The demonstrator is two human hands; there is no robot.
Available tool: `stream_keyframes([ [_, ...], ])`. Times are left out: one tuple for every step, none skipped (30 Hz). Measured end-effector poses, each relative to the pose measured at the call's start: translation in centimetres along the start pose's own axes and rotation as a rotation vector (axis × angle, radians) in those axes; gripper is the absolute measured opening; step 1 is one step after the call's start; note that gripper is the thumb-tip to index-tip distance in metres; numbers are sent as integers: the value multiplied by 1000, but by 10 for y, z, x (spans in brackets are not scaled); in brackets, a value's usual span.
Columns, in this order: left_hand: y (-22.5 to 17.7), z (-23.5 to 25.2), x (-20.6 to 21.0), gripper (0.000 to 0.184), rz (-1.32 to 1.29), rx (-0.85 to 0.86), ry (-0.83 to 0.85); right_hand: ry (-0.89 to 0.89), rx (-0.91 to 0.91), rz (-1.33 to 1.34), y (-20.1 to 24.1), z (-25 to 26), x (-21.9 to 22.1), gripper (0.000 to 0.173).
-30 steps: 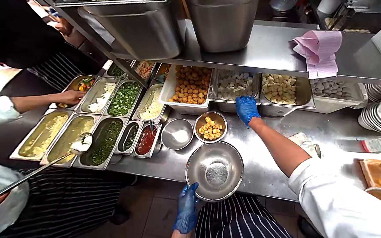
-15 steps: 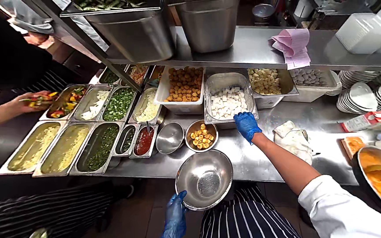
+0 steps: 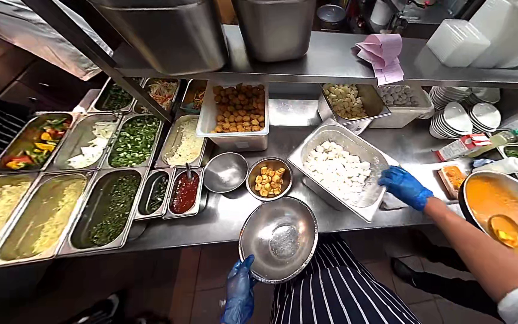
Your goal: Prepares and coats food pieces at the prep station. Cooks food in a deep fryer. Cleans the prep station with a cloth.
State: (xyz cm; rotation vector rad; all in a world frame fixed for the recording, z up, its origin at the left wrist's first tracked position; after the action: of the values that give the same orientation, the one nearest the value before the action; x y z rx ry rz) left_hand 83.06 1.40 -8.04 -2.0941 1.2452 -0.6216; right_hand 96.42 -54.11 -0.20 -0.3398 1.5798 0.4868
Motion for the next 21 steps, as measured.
stream_keyframes([
  [2,2,5,22,15,-15,20,7,53,0,-7,-18,-5,17],
  [4,3,11,22,33,-25,41,-1,134,8,-10,-35,-11,22],
  [7,5,18,23,48,-30,62,-25,245,28,-10,-52,-15,28],
  [9,7,26,24,58,-33,86,-81,391,73,-5,-67,-18,34],
  [12,9,36,25,66,-31,104,-147,578,145,5,-79,-19,40],
  [15,11,47,27,71,-26,115,-215,781,248,17,-89,-18,47],
  [19,12,59,28,74,-19,119,-267,984,355,30,-95,-15,59],
  [21,12,71,30,77,-16,128,-286,1174,423,42,-100,-11,76],
  [23,13,84,32,80,-15,140,-266,1330,457,51,-104,-6,89],
  [24,13,98,33,84,-10,150,-220,1436,469,57,-109,-2,87],
  [24,13,111,33,90,-8,152,-196,1484,505,59,-113,0,75],
  [24,14,124,33,99,-6,148,-199,1499,558,62,-115,1,60],
  [24,18,136,34,101,-3,139,-211,1505,599,63,-118,1,50],
  [25,22,147,35,91,-2,137,-230,1510,636,64,-120,0,44],
  [24,26,158,36,71,-2,140,-243,1518,660,65,-123,1,39],
  [23,30,170,37,50,4,143,-243,1523,675,66,-126,2,37],
  [20,34,184,38,35,14,142,-245,1520,686,66,-130,3,37],
  [15,36,199,38,16,28,148,-247,1505,694,65,-135,5,39],
  [10,39,215,39,3,46,159,-256,1492,707,64,-141,7,41],
  [6,42,231,40,2,65,167,-265,1481,726,64,-147,9,43],
  [2,45,247,40,10,81,177,-279,1474,746,64,-154,12,44],
])
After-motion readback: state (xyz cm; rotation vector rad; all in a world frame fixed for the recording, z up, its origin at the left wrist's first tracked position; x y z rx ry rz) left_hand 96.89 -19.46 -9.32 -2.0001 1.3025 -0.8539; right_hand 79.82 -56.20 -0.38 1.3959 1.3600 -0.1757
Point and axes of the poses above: each hand's wrist, its own z-axis towards the middle knuckle, its own x-axis out of the palm, y = z × x, the point moved 1 cm from there along z, towards the middle knuckle, and after that the axes turned 3 degrees about y, right-handed, at the moved point
